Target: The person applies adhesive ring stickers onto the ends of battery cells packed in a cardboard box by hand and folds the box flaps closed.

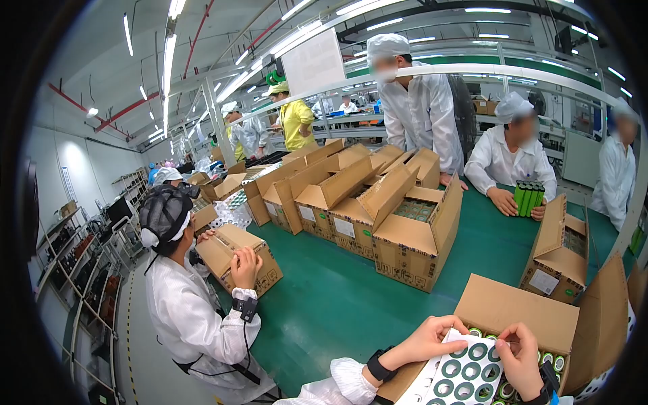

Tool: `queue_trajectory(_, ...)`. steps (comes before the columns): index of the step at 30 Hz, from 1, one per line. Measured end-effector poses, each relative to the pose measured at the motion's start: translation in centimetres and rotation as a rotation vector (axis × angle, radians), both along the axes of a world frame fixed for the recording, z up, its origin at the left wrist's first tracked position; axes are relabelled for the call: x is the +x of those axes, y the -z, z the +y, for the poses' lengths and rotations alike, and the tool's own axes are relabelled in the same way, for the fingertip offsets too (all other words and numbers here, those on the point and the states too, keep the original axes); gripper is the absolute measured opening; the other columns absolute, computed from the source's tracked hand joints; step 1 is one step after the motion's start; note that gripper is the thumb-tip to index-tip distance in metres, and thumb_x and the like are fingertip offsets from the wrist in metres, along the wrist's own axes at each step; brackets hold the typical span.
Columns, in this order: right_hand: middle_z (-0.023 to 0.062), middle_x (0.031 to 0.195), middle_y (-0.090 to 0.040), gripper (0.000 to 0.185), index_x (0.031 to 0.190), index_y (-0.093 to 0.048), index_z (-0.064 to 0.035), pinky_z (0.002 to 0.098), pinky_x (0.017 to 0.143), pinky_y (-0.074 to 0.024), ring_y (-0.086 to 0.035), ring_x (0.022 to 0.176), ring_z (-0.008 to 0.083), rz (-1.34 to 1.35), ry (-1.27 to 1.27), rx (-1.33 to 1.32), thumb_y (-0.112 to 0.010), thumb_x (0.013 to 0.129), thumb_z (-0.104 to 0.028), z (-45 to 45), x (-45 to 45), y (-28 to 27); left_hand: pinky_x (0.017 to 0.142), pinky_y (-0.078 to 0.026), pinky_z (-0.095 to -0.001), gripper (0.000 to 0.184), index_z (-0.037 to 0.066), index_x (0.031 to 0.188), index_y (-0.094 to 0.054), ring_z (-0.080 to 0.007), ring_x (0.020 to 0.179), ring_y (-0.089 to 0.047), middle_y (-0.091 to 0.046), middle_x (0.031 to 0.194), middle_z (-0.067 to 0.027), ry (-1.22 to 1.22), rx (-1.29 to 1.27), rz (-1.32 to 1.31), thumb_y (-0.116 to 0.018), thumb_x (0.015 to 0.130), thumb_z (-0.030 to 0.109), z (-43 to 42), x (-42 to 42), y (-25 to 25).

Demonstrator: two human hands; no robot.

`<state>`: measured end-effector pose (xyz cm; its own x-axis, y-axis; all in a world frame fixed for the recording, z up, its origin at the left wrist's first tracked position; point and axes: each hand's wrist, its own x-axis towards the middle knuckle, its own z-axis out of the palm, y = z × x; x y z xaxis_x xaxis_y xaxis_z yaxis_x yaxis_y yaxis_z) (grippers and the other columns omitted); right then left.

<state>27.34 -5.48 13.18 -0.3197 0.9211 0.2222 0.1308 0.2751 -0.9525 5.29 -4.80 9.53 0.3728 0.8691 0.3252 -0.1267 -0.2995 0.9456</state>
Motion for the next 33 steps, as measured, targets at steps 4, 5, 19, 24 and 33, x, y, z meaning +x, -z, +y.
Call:
queue_trajectory(4,0.0008,0.078,-0.048,0.009,0.086,-0.047,-0.001,0.0167,0.055,-0.0397,-0.048,0.065,0.0044,-0.011,0.0,-0.006,-0.055,0.081,0.002,0.0,-0.1,0.1,0.052,-0.038,-0.0148,0.02,-0.001,0.093,-0.056,-0.0003,0.061,-0.053,-0.062,0.07,-0.0016,-0.006,-0.001,-0.008,-0.065,0.082,0.013,0.0,0.1,0.2)
queue_trajectory(5,0.0008,0.079,-0.048,0.009,0.086,-0.048,-0.0007,0.0168,0.055,-0.0397,-0.048,0.065,0.0044,-0.01,0.001,-0.009,-0.055,0.081,0.002,0.1,0.0,0.2,0.052,-0.038,-0.0148,0.02,-0.001,0.093,-0.056,-0.0003,0.061,-0.053,-0.062,0.07,-0.0016,-0.006,0.001,-0.007,-0.065,0.082,0.013,0.1,0.1,0.3)
queue_trajectory(19,0.0013,0.08,-0.046,0.006,0.082,-0.051,0.001,0.0173,0.055,-0.0394,-0.048,0.066,0.0057,-0.053,-0.001,0.019,-0.057,0.081,-0.001,0.4,0.0,0.8,0.052,-0.04,-0.0154,0.019,-0.001,0.093,-0.055,-0.0017,0.062,-0.055,-0.062,0.073,-0.0031,0.008,0.004,-0.002,-0.064,0.082,0.012,0.3,-0.1,0.5)
queue_trajectory(24,0.0012,0.079,-0.046,0.006,0.082,-0.05,0.0009,0.0175,0.055,-0.0395,-0.047,0.065,0.0056,-0.058,0.001,0.018,-0.056,0.082,-0.001,0.4,0.1,0.9,0.051,-0.039,-0.0153,0.019,-0.001,0.093,-0.055,-0.0016,0.062,-0.055,-0.062,0.072,-0.003,0.008,0.003,-0.039,-0.064,0.082,0.012,0.2,0.0,0.4)
queue_trajectory(33,0.0015,0.078,-0.047,0.008,0.08,-0.05,0.0004,0.018,0.053,-0.0384,-0.047,0.064,0.0058,-0.067,-0.002,0.021,-0.058,0.081,-0.002,0.5,0.2,1.2,0.052,-0.039,-0.0155,0.019,-0.001,0.092,-0.055,-0.0015,0.062,-0.055,-0.062,0.072,-0.0025,0.008,0.002,-0.034,-0.064,0.082,0.013,0.2,0.1,0.4)
